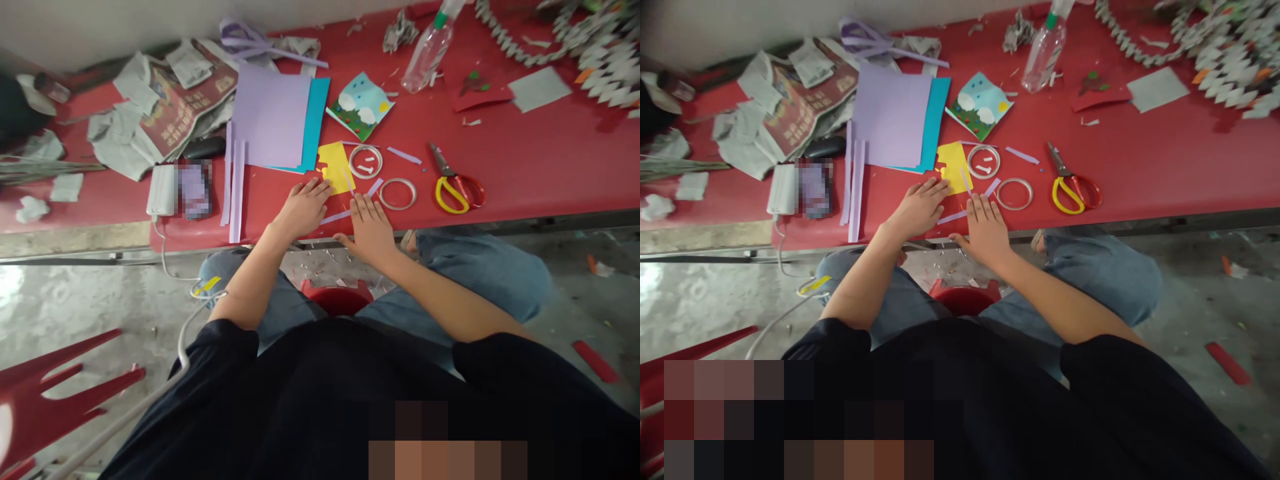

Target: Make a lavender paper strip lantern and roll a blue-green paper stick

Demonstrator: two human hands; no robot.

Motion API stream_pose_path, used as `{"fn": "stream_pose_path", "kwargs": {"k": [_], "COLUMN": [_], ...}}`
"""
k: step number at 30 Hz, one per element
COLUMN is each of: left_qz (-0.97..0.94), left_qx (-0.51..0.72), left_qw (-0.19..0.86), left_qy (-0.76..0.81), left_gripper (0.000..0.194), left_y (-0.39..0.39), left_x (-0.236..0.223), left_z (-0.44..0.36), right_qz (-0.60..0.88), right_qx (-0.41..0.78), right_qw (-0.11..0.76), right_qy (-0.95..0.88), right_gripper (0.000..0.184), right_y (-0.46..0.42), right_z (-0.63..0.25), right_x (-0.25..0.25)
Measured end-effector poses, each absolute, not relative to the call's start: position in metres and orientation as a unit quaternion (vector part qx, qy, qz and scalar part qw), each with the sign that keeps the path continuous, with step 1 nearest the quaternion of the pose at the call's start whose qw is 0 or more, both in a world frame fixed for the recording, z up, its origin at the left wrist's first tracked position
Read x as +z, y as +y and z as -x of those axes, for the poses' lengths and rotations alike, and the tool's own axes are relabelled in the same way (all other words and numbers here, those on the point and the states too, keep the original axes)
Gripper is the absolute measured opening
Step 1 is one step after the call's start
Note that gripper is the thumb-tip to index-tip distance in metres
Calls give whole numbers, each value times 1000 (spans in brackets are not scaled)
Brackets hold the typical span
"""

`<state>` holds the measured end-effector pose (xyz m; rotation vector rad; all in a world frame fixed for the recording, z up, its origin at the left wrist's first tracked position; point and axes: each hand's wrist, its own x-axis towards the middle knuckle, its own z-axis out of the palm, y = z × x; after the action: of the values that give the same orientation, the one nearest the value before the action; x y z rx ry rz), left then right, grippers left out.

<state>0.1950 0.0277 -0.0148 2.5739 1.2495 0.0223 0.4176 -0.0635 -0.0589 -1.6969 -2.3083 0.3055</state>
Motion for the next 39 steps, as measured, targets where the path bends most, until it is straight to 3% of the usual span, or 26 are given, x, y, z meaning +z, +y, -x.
{"fn": "stream_pose_path", "kwargs": {"k": [8,11,15,21,27,33,39], "left_qz": [-894,-891,-819,-743,-730,-710,-715], "left_qx": [50,85,179,151,121,127,95], "left_qw": [137,114,56,81,67,82,79], "left_qy": [423,431,543,647,669,688,688], "left_gripper": [68,59,44,82,61,50,80], "left_y": [53,61,86,135,148,152,151], "left_x": [-20,-16,-13,-31,-35,-33,-26], "left_z": [-190,-187,-174,-153,-150,-146,-151], "right_qz": [485,434,356,303,257,203,198], "right_qx": [90,97,107,101,101,107,124], "right_qw": [146,140,130,116,96,97,132], "right_qy": [-857,-885,-919,-941,-956,-969,-963], "right_gripper": [89,89,75,70,65,43,40], "right_y": [-78,-81,-86,-80,-76,-85,-79], "right_z": [-420,-419,-424,-427,-423,-418,-415], "right_x": [-71,-67,-54,-48,-48,-51,-45]}}
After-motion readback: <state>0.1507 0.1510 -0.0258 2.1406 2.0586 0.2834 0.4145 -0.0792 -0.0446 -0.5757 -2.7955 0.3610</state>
